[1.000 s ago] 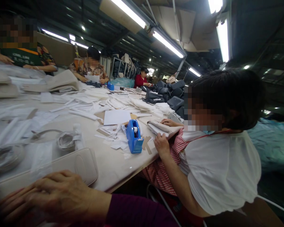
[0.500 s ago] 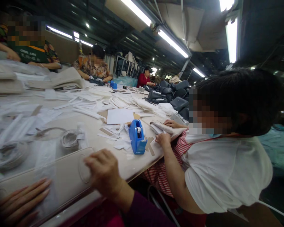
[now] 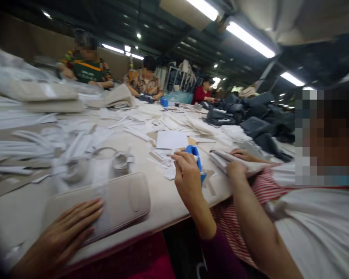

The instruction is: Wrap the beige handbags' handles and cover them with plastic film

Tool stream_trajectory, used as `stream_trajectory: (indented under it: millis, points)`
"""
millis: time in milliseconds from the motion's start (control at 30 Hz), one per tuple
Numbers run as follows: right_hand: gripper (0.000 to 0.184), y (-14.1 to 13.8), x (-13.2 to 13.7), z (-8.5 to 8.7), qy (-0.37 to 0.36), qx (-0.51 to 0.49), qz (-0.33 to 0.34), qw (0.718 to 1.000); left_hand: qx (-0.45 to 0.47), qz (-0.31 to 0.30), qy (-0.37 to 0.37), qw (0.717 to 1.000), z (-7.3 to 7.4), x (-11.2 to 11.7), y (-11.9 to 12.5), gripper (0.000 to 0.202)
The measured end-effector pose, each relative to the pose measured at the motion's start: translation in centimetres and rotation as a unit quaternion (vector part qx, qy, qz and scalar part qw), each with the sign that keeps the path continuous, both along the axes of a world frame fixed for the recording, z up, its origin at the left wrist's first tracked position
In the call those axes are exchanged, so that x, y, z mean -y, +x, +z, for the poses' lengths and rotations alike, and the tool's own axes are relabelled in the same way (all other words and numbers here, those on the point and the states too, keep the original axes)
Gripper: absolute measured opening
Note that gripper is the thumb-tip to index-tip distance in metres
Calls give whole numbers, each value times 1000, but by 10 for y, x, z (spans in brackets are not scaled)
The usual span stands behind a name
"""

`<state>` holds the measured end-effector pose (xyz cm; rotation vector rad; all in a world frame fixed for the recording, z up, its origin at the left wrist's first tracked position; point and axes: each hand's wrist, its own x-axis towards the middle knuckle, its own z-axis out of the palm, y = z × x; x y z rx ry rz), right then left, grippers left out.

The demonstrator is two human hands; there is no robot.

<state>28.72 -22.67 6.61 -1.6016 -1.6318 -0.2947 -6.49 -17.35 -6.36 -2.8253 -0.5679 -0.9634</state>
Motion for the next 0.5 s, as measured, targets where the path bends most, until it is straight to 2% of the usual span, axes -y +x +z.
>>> stream_trajectory:
  millis: [100, 167, 233, 300, 500]
  points:
    - [27, -64, -3, -16, -18, 0, 232, 973, -60, 29, -15, 998, 11, 10, 0, 43]
    - [27, -92, -11, -34, -48, 47, 320, 945, -78, 44, -35, 995, 12, 12, 0, 42]
    - [27, -112, -22, -51, -58, 86, 356, 929, -82, 48, -49, 994, 13, 14, 0, 42]
    - [26, -124, -33, -64, -60, 95, 365, 924, -75, 47, -57, 994, 14, 16, 1, 41]
    - [21, -141, -53, -75, -98, 105, 392, 909, -93, 60, -40, 993, 19, 16, 3, 39]
